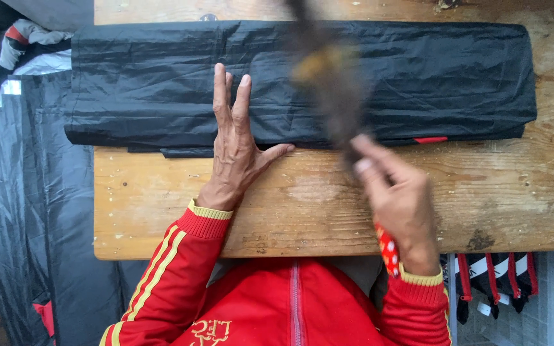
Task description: Folding a black raincoat and packing it into a small storage pouch on a wooden workbench.
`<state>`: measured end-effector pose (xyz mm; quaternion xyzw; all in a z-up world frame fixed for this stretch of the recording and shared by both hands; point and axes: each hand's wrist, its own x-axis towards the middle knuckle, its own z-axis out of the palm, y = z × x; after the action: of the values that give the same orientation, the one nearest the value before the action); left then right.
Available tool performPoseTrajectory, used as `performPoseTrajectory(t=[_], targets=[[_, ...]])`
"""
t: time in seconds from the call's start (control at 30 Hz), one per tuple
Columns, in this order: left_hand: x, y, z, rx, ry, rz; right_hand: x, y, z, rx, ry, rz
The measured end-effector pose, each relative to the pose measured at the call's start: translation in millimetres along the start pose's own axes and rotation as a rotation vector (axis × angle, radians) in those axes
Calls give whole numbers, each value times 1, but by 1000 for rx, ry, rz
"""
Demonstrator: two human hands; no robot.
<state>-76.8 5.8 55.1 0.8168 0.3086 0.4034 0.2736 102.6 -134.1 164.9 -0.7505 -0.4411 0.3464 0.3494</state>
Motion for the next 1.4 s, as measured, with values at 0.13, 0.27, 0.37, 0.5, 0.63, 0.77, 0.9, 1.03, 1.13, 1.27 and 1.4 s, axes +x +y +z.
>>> performPoseTrajectory(t=[0.13,0.27,0.37,0.5,0.63,0.77,0.9,1.03,1.13,1.27,1.4], targets=[[-2,-2,3,24,-8,-22,15,34,3,-184,347,34],[1,0,7,19,76,-43,1,4,38,-6,-37,-95],[1,3,1,65,90,-3,-8,-9,35,39,-230,-130],[0,5,2,99,67,14,-1,4,15,91,-64,-51],[-1,4,7,87,75,36,12,22,17,-15,256,-120],[1,10,4,151,106,56,8,12,51,-8,-76,-120],[-2,2,4,169,103,107,0,-6,43,-13,-233,-139],[-1,0,8,186,39,88,-4,3,14,105,35,-87],[-4,-2,10,279,-69,108,-2,22,5,58,258,-49],[-11,-11,17,336,-85,160,9,33,20,-56,327,-163],[-17,-19,19,361,-61,169,2,30,60,-42,100,-185]])
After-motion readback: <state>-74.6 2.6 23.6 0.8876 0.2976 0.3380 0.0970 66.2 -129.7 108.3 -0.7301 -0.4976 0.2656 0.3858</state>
